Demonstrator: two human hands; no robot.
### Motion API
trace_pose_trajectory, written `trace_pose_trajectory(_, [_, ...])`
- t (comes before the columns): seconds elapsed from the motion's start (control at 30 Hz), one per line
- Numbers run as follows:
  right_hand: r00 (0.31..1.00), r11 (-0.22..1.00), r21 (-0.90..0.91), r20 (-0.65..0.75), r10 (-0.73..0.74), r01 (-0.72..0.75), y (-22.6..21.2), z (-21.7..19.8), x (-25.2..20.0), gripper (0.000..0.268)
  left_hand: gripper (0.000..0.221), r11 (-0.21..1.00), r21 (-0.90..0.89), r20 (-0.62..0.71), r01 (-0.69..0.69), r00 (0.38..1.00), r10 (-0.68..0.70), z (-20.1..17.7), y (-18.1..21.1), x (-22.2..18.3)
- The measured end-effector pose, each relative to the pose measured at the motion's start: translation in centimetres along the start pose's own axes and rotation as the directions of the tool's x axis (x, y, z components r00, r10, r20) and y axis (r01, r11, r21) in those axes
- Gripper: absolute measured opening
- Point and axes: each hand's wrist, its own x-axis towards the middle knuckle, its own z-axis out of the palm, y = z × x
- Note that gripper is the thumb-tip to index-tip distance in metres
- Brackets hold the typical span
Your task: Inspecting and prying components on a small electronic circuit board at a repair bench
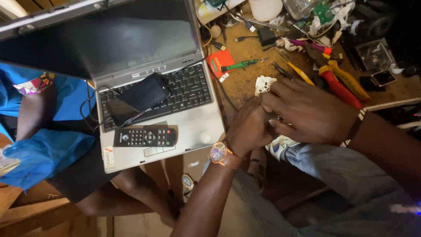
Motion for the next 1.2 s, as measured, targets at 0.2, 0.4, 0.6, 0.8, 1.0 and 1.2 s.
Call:
trace_pose_trajectory(0.2, [0.971,0.982,-0.065,0.157,0.183,-0.175,0.6,0.7,0.0,0.014,0.034,0.998,0.010,0.083,0.055,0.995,-0.055,-0.1,-0.4,0.0])
trace_pose_trajectory(0.4, [0.997,0.980,0.195,0.048,-0.061,0.050,0.7,0.2,0.0,0.019,0.025,0.999,-0.009,0.051,0.041,0.998,-0.040,-0.1,-0.3,-0.1])
trace_pose_trajectory(0.6, [0.968,0.992,0.041,0.224,0.111,-0.123,0.3,0.5,-0.2,0.014,0.023,0.995,0.021,0.104,0.101,0.989,-0.102,0.2,-0.8,-0.4])
trace_pose_trajectory(0.8, [0.983,0.965,0.218,0.141,0.118,-0.147,1.2,-1.1,-1.0,0.030,0.038,0.976,0.193,0.185,0.100,0.973,-0.136,-0.3,-0.3,-0.5])
trace_pose_trajectory(1.0, [0.990,0.934,0.348,-0.081,0.112,-0.077,1.8,-2.9,-2.8,0.026,0.060,0.977,0.185,0.215,0.110,0.965,-0.149,-0.7,0.4,-0.3])
trace_pose_trajectory(1.2, [0.855,0.845,0.219,-0.073,0.513,-0.488,2.8,-3.8,-3.4,0.011,0.051,0.965,-0.015,0.304,0.263,0.920,-0.246,-2.8,2.5,1.6])
